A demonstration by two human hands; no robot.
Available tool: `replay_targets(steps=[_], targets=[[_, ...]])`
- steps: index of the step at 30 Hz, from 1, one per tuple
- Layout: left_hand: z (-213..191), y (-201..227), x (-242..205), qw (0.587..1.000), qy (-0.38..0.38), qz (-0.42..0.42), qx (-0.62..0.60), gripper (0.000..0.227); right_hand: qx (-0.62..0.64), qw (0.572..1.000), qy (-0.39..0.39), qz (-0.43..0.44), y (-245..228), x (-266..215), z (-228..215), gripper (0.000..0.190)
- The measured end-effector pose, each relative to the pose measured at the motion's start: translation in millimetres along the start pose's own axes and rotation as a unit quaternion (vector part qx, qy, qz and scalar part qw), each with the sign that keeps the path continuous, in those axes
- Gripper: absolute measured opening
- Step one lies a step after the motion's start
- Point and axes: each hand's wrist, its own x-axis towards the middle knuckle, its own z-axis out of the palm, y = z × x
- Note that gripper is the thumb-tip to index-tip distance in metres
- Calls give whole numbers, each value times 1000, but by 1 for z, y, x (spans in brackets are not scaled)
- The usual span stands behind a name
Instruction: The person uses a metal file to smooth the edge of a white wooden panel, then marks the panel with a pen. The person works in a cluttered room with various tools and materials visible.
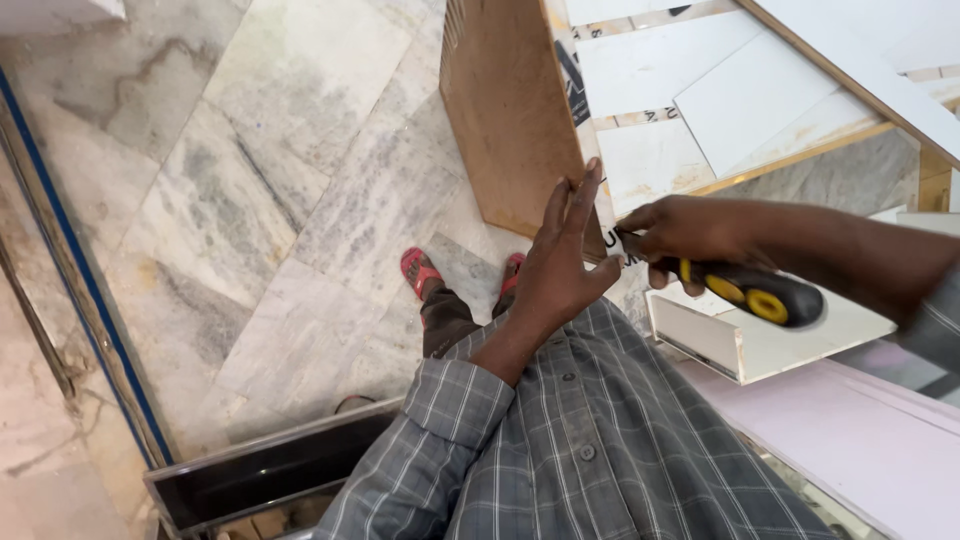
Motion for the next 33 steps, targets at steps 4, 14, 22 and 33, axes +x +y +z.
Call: replay_targets(steps=[4,14,22,33], targets=[[2,-4,1,996,39,82,4,110,15,999,34,-2,-2,-2,-10,50],[6,-5,3,998,24,53,-6,110,25,998,20,58,15,-59,-11,53],[7,-6,4,997,31,72,3,110,-35,997,12,65,3,-73,-8,58],[7,-9,0,994,49,92,-14,109,-41,999,20,-1,-3,-15,6,49]])
